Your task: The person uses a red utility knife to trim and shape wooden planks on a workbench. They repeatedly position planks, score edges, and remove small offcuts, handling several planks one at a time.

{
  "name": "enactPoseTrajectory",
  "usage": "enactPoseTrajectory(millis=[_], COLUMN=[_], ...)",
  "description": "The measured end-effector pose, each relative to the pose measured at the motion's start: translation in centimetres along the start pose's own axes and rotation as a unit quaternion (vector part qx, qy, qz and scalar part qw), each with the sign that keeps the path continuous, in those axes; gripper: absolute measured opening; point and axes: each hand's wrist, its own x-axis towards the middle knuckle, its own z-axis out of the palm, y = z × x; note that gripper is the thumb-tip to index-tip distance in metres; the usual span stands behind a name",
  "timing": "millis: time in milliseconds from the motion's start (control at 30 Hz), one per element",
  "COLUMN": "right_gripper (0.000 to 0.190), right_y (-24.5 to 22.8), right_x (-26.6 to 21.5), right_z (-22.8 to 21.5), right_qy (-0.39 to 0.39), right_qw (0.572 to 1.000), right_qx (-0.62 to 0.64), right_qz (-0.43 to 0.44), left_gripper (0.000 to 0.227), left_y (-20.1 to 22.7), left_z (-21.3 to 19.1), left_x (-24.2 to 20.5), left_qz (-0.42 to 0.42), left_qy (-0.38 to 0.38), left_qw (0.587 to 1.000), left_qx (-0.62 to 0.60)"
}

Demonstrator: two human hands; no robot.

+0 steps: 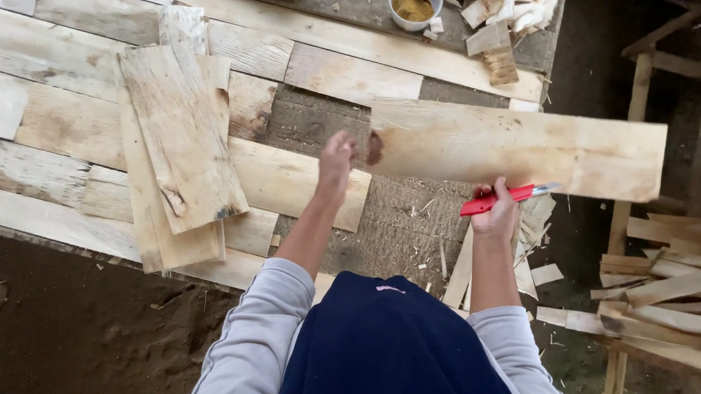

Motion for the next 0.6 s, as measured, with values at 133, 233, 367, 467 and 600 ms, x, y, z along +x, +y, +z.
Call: enactPoseTrajectory(millis=[133,233,367,467,600], right_gripper=[0.018,0.017,0.019,0.021,0.022], right_y=[1.4,1.7,1.8,2.1,2.3], right_x=[2.2,1.6,1.3,0.5,-2.3], right_z=[-1.6,-1.3,-2.1,-1.9,0.0], right_qy=[-0.008,-0.007,-0.003,0.003,0.018], right_qw=[1.000,1.000,1.000,1.000,1.000], right_qx=[0.010,0.005,0.017,0.022,0.007], right_qz=[0.008,0.013,0.023,0.019,0.014], left_gripper=[0.055,0.031,0.015,0.016,0.016], left_y=[-6.1,-5.7,-5.4,-5.0,-6.2], left_z=[0.6,1.9,1.7,1.9,1.7], left_x=[4.7,4.5,4.1,4.6,6.4], left_qz=[0.018,0.070,0.126,0.120,0.096], left_qy=[-0.057,-0.013,0.020,0.016,0.045], left_qw=[0.998,0.997,0.992,0.992,0.994], left_qx=[0.024,-0.006,-0.003,-0.033,0.013])
